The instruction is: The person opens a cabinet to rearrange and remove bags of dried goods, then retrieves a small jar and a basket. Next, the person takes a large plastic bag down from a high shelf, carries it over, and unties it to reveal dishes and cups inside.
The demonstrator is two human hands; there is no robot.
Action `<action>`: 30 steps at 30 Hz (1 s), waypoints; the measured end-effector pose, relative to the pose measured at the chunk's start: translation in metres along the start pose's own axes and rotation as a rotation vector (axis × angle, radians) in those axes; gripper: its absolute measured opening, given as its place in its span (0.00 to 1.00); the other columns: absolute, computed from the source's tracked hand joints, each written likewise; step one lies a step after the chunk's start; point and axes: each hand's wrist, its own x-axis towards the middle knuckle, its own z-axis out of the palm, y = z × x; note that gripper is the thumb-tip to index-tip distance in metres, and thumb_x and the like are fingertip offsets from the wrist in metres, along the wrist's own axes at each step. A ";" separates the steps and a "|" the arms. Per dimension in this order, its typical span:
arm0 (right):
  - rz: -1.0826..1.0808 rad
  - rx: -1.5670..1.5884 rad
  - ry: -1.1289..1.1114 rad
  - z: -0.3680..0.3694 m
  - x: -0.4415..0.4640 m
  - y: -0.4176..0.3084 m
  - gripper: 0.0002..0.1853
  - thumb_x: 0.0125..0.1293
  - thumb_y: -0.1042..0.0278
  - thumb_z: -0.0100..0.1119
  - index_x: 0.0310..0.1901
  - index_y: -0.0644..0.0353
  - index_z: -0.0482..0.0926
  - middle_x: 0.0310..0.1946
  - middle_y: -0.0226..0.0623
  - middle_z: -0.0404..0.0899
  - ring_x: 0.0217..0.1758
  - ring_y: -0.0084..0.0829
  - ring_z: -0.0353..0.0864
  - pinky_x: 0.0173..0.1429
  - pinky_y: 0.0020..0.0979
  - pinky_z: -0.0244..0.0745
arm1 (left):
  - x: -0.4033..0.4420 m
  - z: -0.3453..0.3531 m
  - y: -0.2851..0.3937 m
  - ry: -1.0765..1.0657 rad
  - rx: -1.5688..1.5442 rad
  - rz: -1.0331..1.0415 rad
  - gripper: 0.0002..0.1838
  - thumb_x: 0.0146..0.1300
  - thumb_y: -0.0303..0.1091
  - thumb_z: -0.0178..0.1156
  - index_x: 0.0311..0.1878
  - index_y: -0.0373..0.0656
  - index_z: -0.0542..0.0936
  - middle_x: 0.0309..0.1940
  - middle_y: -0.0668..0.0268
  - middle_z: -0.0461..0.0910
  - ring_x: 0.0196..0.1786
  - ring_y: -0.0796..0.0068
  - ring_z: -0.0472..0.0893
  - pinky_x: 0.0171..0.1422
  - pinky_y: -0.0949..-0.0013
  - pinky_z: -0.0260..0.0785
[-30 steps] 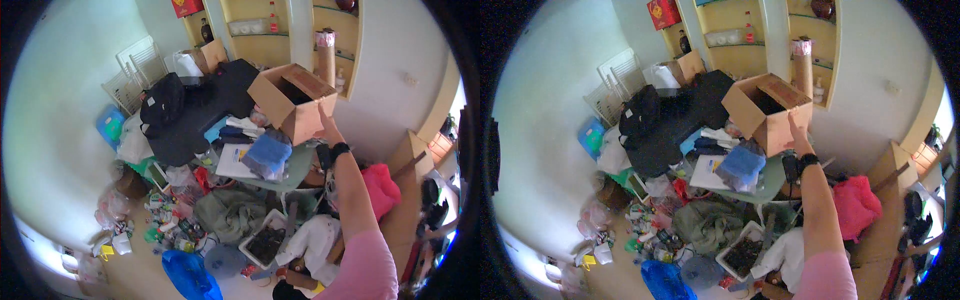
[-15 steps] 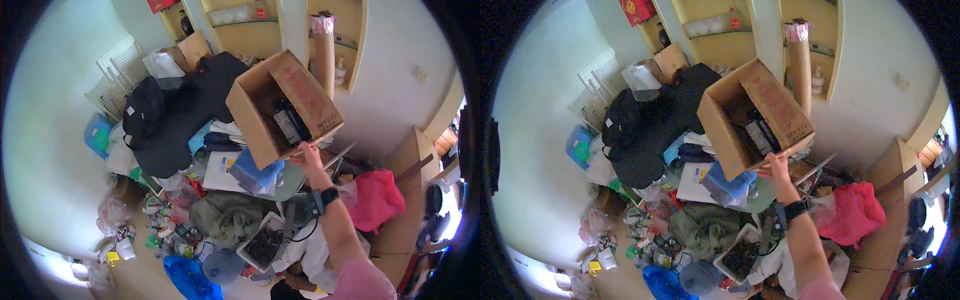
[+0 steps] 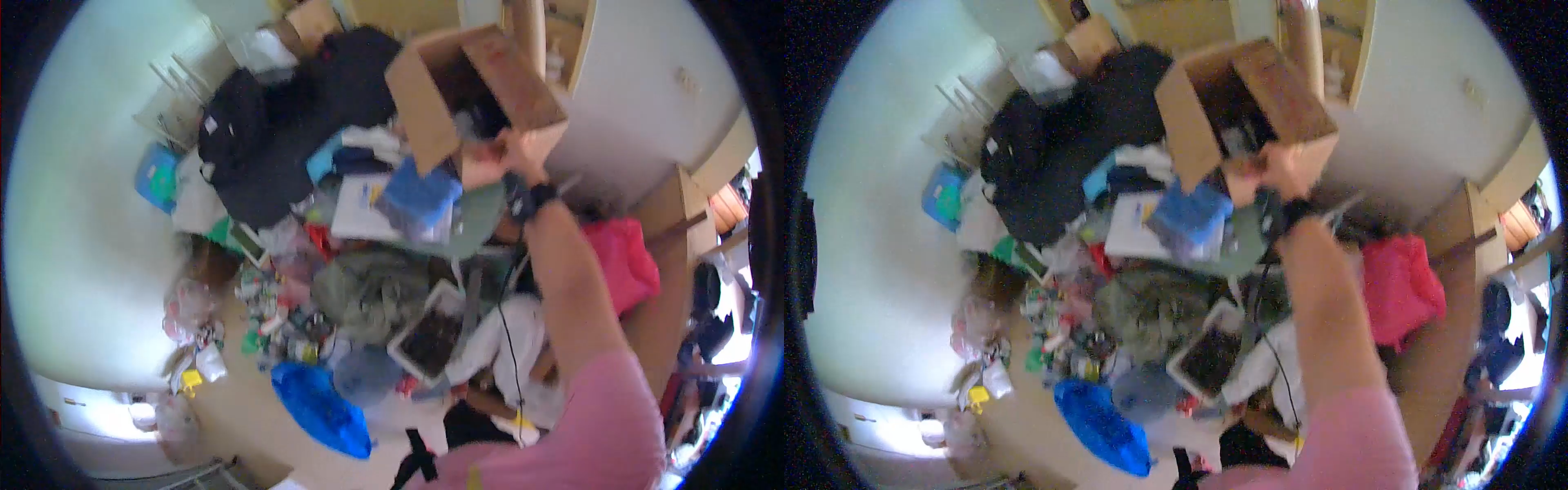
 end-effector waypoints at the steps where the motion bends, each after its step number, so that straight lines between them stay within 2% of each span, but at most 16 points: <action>1: 0.069 0.028 0.095 0.013 0.000 0.029 0.19 0.49 0.53 0.71 0.34 0.59 0.81 0.29 0.40 0.81 0.40 0.38 0.80 0.43 0.40 0.75 | -0.023 -0.009 0.010 -0.014 0.127 0.026 0.20 0.67 0.44 0.56 0.54 0.39 0.76 0.38 0.60 0.81 0.38 0.69 0.81 0.42 0.65 0.77; 2: 0.143 1.009 0.086 -0.003 -0.031 0.031 0.11 0.55 0.71 0.66 0.38 0.58 0.74 0.31 0.31 0.77 0.34 0.29 0.76 0.40 0.30 0.73 | -0.020 -0.021 -0.038 -0.166 -0.279 0.030 0.15 0.67 0.41 0.57 0.49 0.39 0.75 0.35 0.61 0.81 0.37 0.70 0.82 0.40 0.67 0.77; 3: 0.243 0.647 0.039 -0.038 -0.055 0.012 0.10 0.57 0.78 0.62 0.39 0.58 0.74 0.31 0.32 0.77 0.33 0.26 0.75 0.42 0.28 0.72 | -0.016 -0.031 -0.090 -0.322 -0.789 -0.047 0.11 0.67 0.39 0.58 0.43 0.40 0.75 0.32 0.62 0.80 0.36 0.70 0.82 0.38 0.69 0.76; 4: 0.067 0.388 0.055 -0.082 -0.087 -0.033 0.09 0.60 0.80 0.58 0.42 0.57 0.74 0.31 0.33 0.78 0.35 0.27 0.76 0.42 0.27 0.74 | -0.012 -0.041 -0.137 -0.459 -1.167 -0.175 0.09 0.67 0.37 0.59 0.38 0.41 0.75 0.29 0.63 0.79 0.34 0.71 0.83 0.36 0.70 0.76; 6: 0.302 0.437 0.017 -0.103 -0.157 -0.036 0.11 0.63 0.80 0.54 0.47 0.62 0.73 0.41 0.43 0.80 0.44 0.31 0.80 0.45 0.23 0.77 | -0.052 -0.063 -0.151 -0.148 -0.402 -0.238 0.11 0.68 0.37 0.58 0.41 0.39 0.75 0.32 0.61 0.81 0.36 0.71 0.83 0.36 0.70 0.76; 7: 0.308 0.622 -0.019 -0.119 -0.193 -0.043 0.11 0.64 0.77 0.53 0.49 0.64 0.72 0.45 0.48 0.80 0.48 0.34 0.81 0.45 0.22 0.79 | -0.064 -0.075 -0.154 -0.158 -0.378 -0.270 0.11 0.68 0.37 0.58 0.41 0.39 0.75 0.32 0.61 0.81 0.36 0.71 0.83 0.36 0.70 0.76; 9: 0.995 1.844 0.015 -0.161 -0.263 -0.092 0.15 0.68 0.69 0.50 0.52 0.69 0.69 0.52 0.62 0.75 0.52 0.48 0.80 0.38 0.21 0.84 | -0.061 -0.085 -0.154 -0.145 0.001 -0.505 0.13 0.68 0.40 0.58 0.45 0.38 0.75 0.36 0.59 0.82 0.37 0.71 0.83 0.36 0.68 0.76; 13: 1.435 1.727 0.467 -0.187 -0.433 -0.145 0.15 0.67 0.60 0.57 0.46 0.63 0.74 0.50 0.54 0.76 0.50 0.70 0.76 0.21 0.21 0.83 | -0.009 -0.115 -0.164 -0.303 0.045 -0.412 0.18 0.68 0.48 0.56 0.47 0.41 0.75 0.38 0.60 0.83 0.38 0.71 0.83 0.35 0.67 0.74; 14: 1.437 1.726 0.500 -0.191 -0.458 -0.168 0.14 0.67 0.60 0.57 0.44 0.64 0.75 0.47 0.54 0.77 0.50 0.69 0.77 0.22 0.21 0.83 | 0.010 -0.121 -0.154 -0.299 0.016 -0.575 0.19 0.68 0.50 0.56 0.49 0.44 0.75 0.39 0.62 0.83 0.39 0.72 0.83 0.36 0.69 0.71; 19: 1.504 1.572 0.728 -0.159 -0.608 -0.225 0.11 0.67 0.62 0.56 0.41 0.62 0.75 0.38 0.51 0.80 0.47 0.63 0.80 0.21 0.19 0.81 | 0.090 -0.153 -0.064 -0.203 0.052 -0.276 0.20 0.66 0.53 0.56 0.52 0.50 0.75 0.38 0.64 0.84 0.36 0.71 0.83 0.36 0.65 0.71; 21: 1.353 1.067 0.642 -0.133 -0.665 -0.250 0.19 0.67 0.53 0.57 0.36 0.66 0.75 0.51 0.77 0.71 0.51 0.55 0.80 0.29 0.19 0.83 | 0.109 -0.163 -0.050 -0.160 0.123 -0.172 0.20 0.65 0.49 0.58 0.50 0.43 0.75 0.37 0.59 0.83 0.33 0.69 0.83 0.32 0.68 0.72; 23: 1.566 1.547 1.150 -0.089 -0.756 -0.220 0.20 0.68 0.59 0.50 0.38 0.76 0.72 0.50 0.78 0.71 0.48 0.53 0.81 0.30 0.20 0.84 | 0.131 -0.177 -0.058 -0.143 0.027 -0.172 0.15 0.66 0.37 0.60 0.48 0.37 0.74 0.33 0.55 0.82 0.32 0.69 0.83 0.35 0.65 0.77; 25: 1.591 1.602 1.137 -0.074 -0.768 -0.234 0.20 0.66 0.61 0.51 0.38 0.78 0.72 0.49 0.78 0.71 0.47 0.53 0.81 0.32 0.24 0.85 | 0.135 -0.188 -0.058 -0.171 0.067 -0.087 0.13 0.66 0.37 0.59 0.45 0.37 0.76 0.32 0.57 0.82 0.33 0.69 0.83 0.37 0.66 0.79; 28: 1.492 0.550 0.667 0.081 -1.041 -0.150 0.17 0.63 0.63 0.53 0.40 0.75 0.73 0.45 0.69 0.77 0.44 0.51 0.82 0.34 0.31 0.86 | 0.120 -0.188 -0.047 -0.186 0.147 -0.032 0.12 0.67 0.38 0.59 0.44 0.37 0.77 0.31 0.57 0.83 0.34 0.69 0.84 0.38 0.65 0.79; 29: 1.493 0.567 0.667 0.102 -1.052 -0.163 0.17 0.63 0.63 0.53 0.40 0.75 0.73 0.45 0.69 0.77 0.44 0.51 0.82 0.34 0.31 0.86 | 0.121 -0.188 -0.049 -0.224 0.221 -0.011 0.13 0.67 0.38 0.58 0.44 0.37 0.78 0.31 0.58 0.83 0.35 0.69 0.84 0.38 0.65 0.79; 30: 1.599 0.855 0.911 0.126 -1.055 -0.177 0.15 0.64 0.59 0.53 0.36 0.67 0.74 0.30 0.53 0.75 0.27 0.41 0.75 0.24 0.30 0.76 | 0.123 -0.190 -0.066 -0.212 0.226 -0.006 0.13 0.67 0.38 0.58 0.44 0.37 0.78 0.31 0.58 0.83 0.35 0.69 0.84 0.38 0.65 0.79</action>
